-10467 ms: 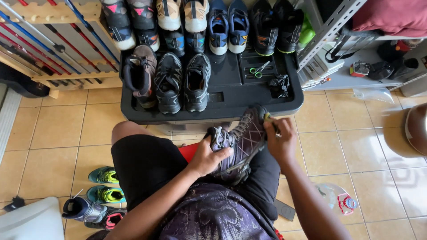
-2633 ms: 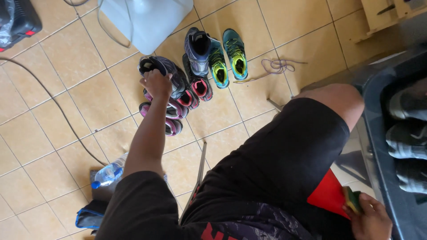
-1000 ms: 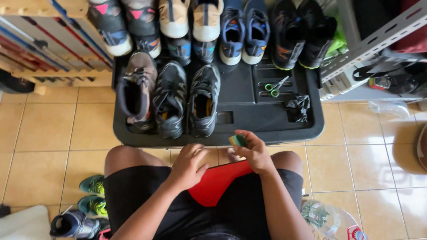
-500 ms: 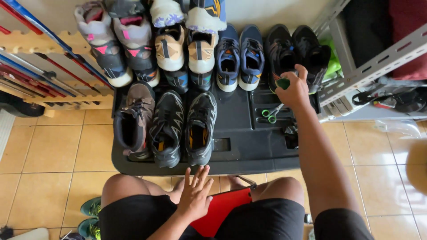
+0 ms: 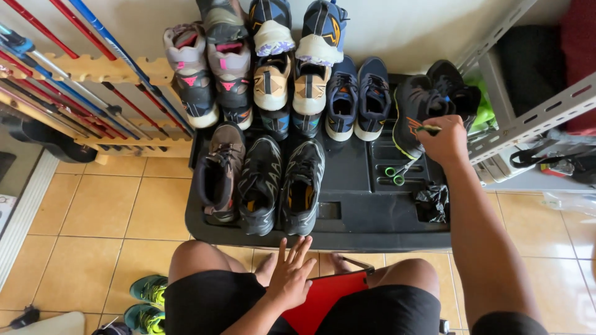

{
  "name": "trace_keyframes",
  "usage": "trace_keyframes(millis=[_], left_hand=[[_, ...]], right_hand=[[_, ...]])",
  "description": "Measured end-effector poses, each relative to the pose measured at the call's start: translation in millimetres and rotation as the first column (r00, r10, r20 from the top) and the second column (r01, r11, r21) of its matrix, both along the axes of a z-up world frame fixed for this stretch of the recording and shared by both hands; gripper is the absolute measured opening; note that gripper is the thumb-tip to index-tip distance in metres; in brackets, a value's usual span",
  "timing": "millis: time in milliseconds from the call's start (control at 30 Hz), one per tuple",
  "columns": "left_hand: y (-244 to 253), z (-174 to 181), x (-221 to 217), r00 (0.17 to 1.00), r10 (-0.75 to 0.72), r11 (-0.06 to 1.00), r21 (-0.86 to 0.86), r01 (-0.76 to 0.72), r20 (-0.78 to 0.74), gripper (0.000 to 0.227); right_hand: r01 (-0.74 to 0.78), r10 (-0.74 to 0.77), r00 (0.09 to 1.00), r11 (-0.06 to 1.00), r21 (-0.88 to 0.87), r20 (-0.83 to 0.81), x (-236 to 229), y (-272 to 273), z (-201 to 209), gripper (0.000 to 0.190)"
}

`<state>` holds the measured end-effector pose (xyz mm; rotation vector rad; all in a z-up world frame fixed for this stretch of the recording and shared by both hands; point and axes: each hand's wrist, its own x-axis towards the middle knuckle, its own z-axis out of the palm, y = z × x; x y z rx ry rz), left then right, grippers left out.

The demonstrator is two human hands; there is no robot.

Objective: The person sits on the floor and scrubs a purple and black shoe with a sponge. They place the shoe on the floor and pick up a black and green shoe, scrubbing it with the same sponge. The person then picks up the purple shoe again and continues scrubbing it.

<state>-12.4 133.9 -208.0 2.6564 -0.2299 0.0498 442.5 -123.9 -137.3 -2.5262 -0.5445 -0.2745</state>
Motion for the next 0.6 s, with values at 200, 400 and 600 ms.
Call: trace_keyframes(millis=[200,400,600], left_hand=[[-4,10,-2,0.995,0.058,0.986,-0.161,-0.045,0.075,0.024],[-36,76,16,0.898,0.171,0.284,-0.852,-0.439,-0.406,0.069],[-47,44,23,0.936,-0.309,-0.650,-0.682,-0.336,-0.167,0.073]], right_hand=[[-0.050,0.047,0.999,0.978,0.203,0.021,-178,-8,87,0.027],[-0.097,0.108,0.994,0.881,0.463,0.003,-359,-21,105,0.026],[-0.133,0.612,0.754,0.497,0.858,-0.237,-452,-32,65,0.027]])
